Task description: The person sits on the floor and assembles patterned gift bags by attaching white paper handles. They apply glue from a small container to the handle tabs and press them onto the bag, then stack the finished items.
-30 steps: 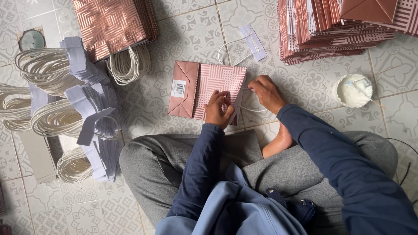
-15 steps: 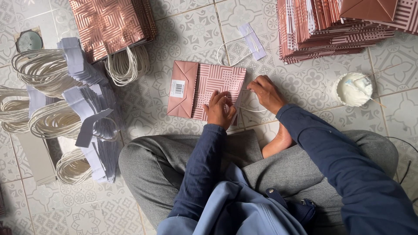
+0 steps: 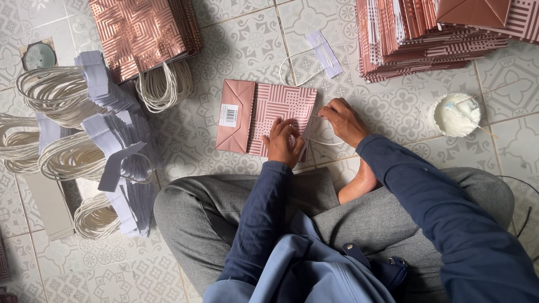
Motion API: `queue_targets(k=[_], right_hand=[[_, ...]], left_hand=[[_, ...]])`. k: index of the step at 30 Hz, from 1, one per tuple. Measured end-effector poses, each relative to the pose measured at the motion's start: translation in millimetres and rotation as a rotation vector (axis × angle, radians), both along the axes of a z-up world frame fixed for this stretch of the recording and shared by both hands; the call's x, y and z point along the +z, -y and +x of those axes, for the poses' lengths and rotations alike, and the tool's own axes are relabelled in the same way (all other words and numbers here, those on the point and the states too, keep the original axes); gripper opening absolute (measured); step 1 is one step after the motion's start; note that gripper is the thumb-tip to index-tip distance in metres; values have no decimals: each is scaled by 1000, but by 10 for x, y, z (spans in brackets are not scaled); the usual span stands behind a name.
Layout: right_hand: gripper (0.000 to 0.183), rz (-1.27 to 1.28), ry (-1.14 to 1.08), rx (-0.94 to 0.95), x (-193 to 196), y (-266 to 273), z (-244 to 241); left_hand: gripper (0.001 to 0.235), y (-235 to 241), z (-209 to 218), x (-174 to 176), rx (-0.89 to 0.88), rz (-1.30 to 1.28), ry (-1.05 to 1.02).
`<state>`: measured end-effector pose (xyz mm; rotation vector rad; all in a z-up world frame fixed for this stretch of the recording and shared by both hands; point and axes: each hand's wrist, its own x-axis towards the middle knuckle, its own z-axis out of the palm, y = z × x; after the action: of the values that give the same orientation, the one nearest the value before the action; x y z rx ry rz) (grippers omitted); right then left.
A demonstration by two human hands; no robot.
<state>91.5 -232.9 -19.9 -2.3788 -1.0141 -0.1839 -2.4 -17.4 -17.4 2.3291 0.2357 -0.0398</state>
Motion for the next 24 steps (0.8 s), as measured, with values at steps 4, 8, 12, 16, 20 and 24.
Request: queue_targets(k=[4,8,12,16,20,24], right_hand=[[6,9,-18,6,46,-17,-11],[5,12,-6,10,34,-14,-12],[7,21,-17,13,52,-14,-10],[8,11,-26,16,-24,6,11],[9,28,-37,13,-38,7,20],[10,-3,-42,-12,-168,40,45]], left_hand=[[5,-3,0,-18,2,0,8],[6,9,8,-26,1,1,2],[8,39,9,-18,7,19,1],[10,112,4,-93,15,77,21],[35,167,32,43,-42,255,-26],[64,173,30,56,-201,537,-19]])
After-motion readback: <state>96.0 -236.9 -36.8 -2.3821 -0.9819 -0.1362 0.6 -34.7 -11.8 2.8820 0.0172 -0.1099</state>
